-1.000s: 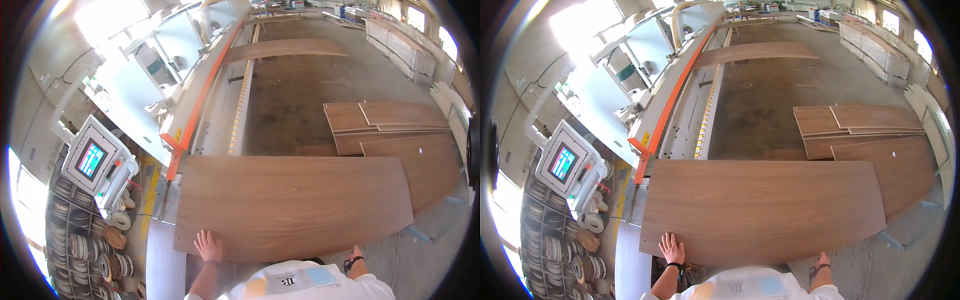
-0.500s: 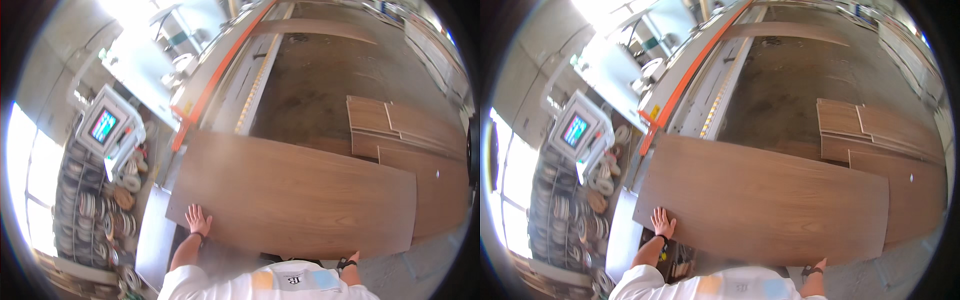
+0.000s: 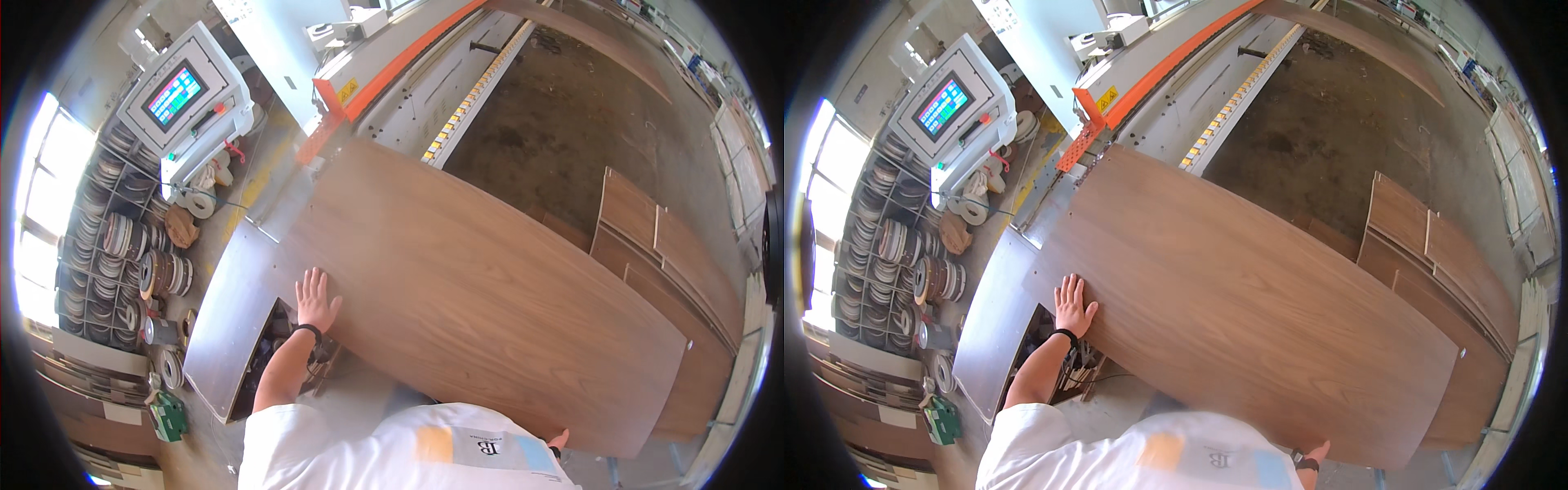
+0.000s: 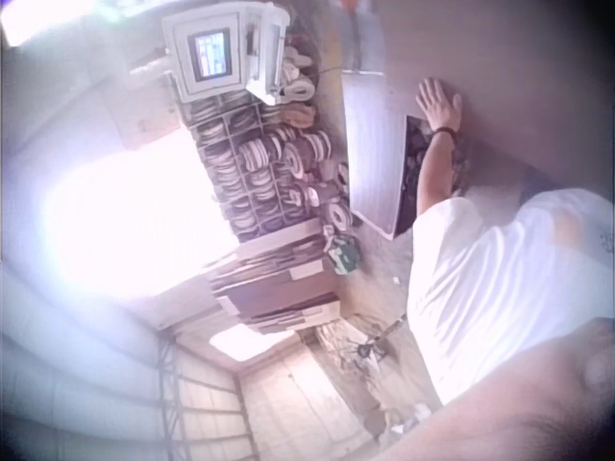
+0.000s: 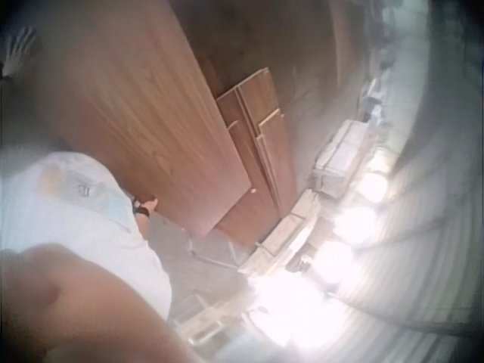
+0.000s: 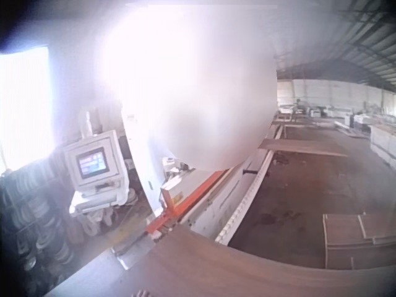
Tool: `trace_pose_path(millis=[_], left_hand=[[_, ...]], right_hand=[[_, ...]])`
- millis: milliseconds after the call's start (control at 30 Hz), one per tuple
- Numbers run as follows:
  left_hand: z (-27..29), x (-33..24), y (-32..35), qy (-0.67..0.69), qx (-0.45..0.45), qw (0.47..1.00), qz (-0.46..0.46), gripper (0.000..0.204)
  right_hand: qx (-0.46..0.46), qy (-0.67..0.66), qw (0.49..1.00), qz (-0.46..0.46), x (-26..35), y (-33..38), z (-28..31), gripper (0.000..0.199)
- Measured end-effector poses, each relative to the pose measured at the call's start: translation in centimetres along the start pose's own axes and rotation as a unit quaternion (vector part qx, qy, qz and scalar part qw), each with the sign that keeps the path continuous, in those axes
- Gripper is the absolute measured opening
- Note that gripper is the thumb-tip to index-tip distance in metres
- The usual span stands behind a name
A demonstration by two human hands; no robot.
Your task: The person picks up a wooden panel from a stack, places it onto the edge banding machine, and guides it through. After the panel passes through, the person retrieves it and places it onto another stack, repeating the process with several more panels.
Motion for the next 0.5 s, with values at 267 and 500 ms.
trace_pose_path(millis=[267,500], left_hand=[[-0.1,3.4,-2.5,0.031,-0.015,0.999,0.018,0.071],[-0.6,9.8,-6.4,0.008,-0.024,0.999,0.028,0.064]], right_hand=[[-0.02,0.053,0.996,0.064,1.5,4.8,-0.3,0.071],[-0.063,0.098,0.993,0.021,-2.2,17.4,-7.8,0.065]])
Point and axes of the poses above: each hand's wrist, its own y-axis away from the middle knuckle, its own z-axis out of the back of the hand, x = y × z, the point moved 10 cm from there along -y, towards the middle knuckle, and after that the axes turned 12 degrees about -x, right-handed, at the moved point
